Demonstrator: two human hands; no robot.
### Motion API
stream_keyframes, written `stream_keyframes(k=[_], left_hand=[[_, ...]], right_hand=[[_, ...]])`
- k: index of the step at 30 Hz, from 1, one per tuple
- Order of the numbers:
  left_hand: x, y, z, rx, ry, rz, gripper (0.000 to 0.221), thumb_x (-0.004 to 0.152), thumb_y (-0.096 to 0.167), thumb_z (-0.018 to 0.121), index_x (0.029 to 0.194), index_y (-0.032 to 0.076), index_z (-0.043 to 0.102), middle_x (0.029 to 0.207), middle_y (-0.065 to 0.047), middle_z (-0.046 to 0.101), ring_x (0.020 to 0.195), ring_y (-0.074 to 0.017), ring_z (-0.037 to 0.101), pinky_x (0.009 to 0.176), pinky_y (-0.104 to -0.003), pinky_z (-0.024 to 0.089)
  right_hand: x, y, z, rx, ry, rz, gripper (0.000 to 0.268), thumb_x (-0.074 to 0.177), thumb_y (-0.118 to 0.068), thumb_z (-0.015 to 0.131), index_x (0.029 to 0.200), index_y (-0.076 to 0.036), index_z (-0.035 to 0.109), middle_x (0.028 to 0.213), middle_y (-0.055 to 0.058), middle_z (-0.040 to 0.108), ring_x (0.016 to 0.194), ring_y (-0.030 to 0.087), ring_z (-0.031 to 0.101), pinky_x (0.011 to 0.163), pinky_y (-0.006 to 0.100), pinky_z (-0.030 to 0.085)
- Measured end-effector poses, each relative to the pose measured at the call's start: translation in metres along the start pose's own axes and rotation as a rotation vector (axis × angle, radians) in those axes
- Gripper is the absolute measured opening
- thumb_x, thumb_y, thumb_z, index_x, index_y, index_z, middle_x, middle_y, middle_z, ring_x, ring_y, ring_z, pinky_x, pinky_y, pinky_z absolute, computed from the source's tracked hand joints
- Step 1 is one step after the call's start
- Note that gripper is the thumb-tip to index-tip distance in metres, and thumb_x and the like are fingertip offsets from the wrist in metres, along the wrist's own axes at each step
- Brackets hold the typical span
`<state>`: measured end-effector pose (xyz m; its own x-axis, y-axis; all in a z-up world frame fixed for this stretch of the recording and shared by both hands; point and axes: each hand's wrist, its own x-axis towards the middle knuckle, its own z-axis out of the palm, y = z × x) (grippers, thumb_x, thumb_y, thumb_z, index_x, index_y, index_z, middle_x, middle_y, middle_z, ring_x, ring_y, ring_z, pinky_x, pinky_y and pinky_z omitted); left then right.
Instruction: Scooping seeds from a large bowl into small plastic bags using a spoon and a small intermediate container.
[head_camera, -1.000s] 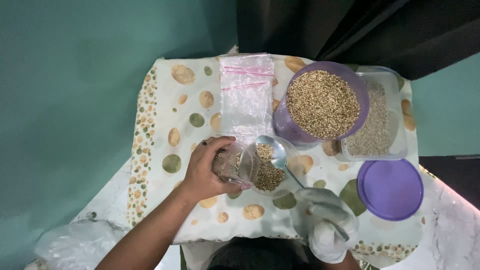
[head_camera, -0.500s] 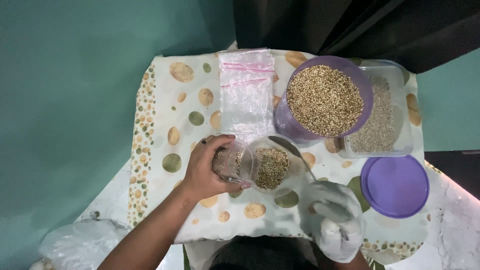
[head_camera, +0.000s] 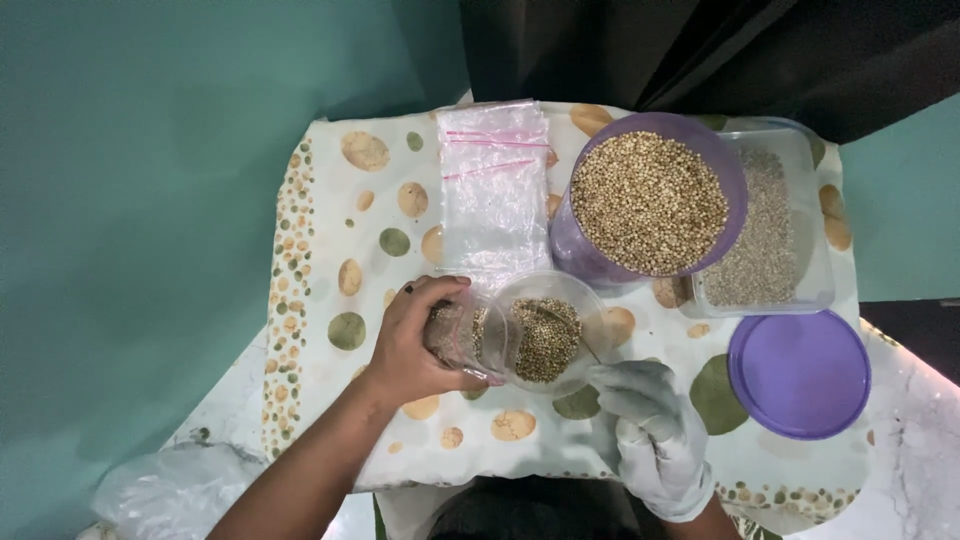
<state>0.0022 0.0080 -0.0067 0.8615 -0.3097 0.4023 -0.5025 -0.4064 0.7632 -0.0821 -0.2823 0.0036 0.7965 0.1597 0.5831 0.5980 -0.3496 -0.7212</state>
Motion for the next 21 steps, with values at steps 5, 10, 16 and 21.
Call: stream_keyframes(k=[5,10,16,21], left_hand=[[-0.002,-0.004,0.0,0.009,-0.029,-0.07,0.099,0.049,0.045,0.101,0.13,0.011,0.057,0.124,-0.01,0.067,0.114,-0.0269,0.066,0.098,-0.039,0.049],[-0.002,-0.003,0.002,0.011,-0.012,-0.042,0.102,0.049,0.05,0.101,0.131,0.01,0.055,0.124,-0.011,0.067,0.113,-0.0267,0.067,0.099,-0.039,0.05],[-0.003,-0.005,0.004,0.028,-0.008,-0.044,0.099,0.052,0.049,0.099,0.131,0.01,0.055,0.128,-0.011,0.067,0.115,-0.0285,0.067,0.101,-0.041,0.051],[-0.004,-0.006,0.003,0.02,-0.024,-0.063,0.1,0.052,0.052,0.098,0.132,0.01,0.055,0.128,-0.012,0.067,0.117,-0.0297,0.067,0.1,-0.042,0.051]], right_hand=[[0.003,-0.01,0.006,0.078,0.086,-0.01,0.012,0.099,-0.002,0.051,0.103,-0.004,0.063,0.111,0.018,0.074,0.097,0.029,0.074,0.083,0.037,0.064],[0.007,-0.013,-0.003,0.014,-0.004,-0.073,0.029,0.107,-0.022,0.041,0.102,-0.005,0.063,0.084,0.011,0.074,0.093,0.024,0.078,0.079,0.038,0.064],[0.0,-0.011,-0.002,0.04,0.034,-0.055,0.024,0.104,-0.024,0.048,0.097,-0.006,0.062,0.083,0.011,0.074,0.082,0.023,0.081,0.07,0.034,0.066],[-0.007,-0.007,0.001,0.095,0.079,-0.024,0.023,0.102,-0.026,0.054,0.097,-0.005,0.062,0.088,0.019,0.076,0.08,0.027,0.081,0.07,0.034,0.067]])
